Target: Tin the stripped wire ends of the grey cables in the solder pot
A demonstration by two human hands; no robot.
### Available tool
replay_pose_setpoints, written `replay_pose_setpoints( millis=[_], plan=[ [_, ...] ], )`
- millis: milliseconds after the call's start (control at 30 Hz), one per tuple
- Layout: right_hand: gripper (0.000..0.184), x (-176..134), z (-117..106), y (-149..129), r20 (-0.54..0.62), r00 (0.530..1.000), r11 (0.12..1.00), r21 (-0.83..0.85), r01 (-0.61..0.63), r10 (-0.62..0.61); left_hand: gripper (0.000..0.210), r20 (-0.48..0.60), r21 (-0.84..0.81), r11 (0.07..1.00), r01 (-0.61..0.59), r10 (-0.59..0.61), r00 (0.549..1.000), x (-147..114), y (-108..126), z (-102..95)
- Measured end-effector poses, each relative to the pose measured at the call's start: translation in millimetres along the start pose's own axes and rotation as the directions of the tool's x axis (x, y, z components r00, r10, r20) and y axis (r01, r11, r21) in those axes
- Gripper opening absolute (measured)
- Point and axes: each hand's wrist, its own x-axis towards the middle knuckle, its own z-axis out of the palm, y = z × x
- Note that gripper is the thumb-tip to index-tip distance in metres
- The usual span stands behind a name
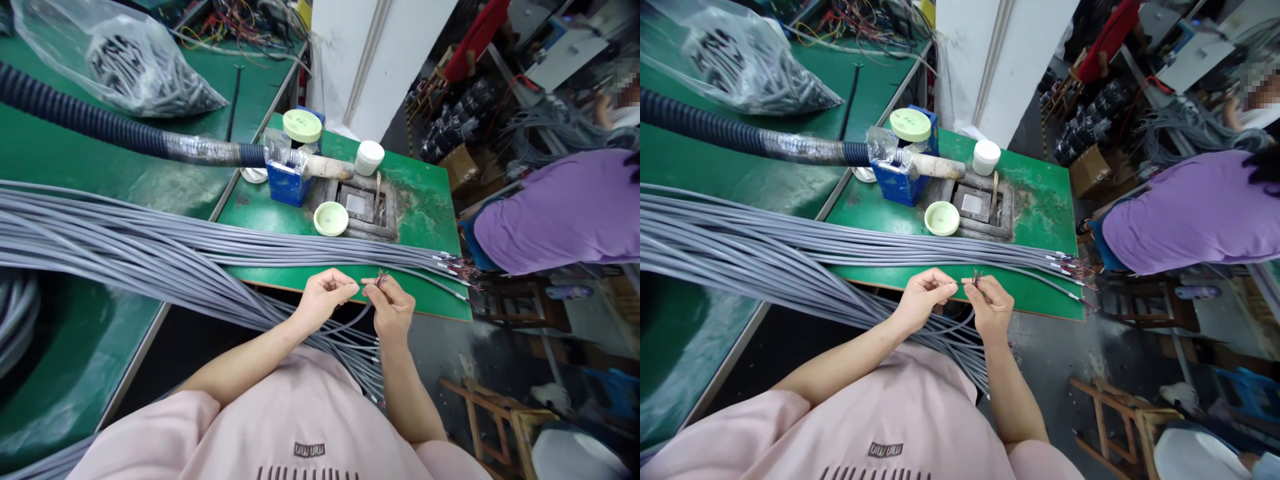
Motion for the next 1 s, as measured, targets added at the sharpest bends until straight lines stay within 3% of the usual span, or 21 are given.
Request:
replay_pose_setpoints(
  millis=[367,600,700,767,833,900,933,1000],
  plan=[
    [0.01,4,10,1,-0.077,0.996,0.999,-0.001,0.054,-0.054,0.035,0.007,-0.183,0.983,0.019,-0.018,1.0,-2,-6,-0.9],
    [0.011,8,16,0,-0.062,0.994,0.995,-0.034,0.091,-0.093,0.037,0.034,-0.196,0.978,0.067,-0.061,0.998,-5,-11,-1.2],
    [0.009,17,16,-8,-0.016,0.995,0.992,-0.075,0.097,-0.099,0.035,0.058,-0.108,0.994,-0.015,0.022,0.998,-3,-6,-6.6],
    [0.013,30,15,-16,0.016,0.993,0.985,-0.123,0.117,-0.116,0.03,0.07,0.047,0.988,-0.146,0.142,0.987,-1,1,-14.7],
    [0.021,49,14,-25,0.069,0.987,0.971,-0.182,0.154,-0.144,0.023,0.082,0.284,0.905,-0.318,0.307,0.948,3,10,-26.5],
    [0.027,71,15,-32,0.14,0.975,0.95,-0.239,0.201,-0.171,0.018,0.118,0.521,0.726,-0.45,0.461,0.88,8,18,-40.4],
    [0.027,82,17,-34,0.179,0.968,0.937,-0.27,0.22,-0.176,0.017,0.142,0.612,0.63,-0.478,0.507,0.85,11,21,-47.2],
    [0.026,105,24,-34,0.25,0.953,0.904,-0.345,0.254,-0.172,0.014,0.185,0.74,0.487,-0.464,0.516,0.837,17,24,-59.1]
  ],
)
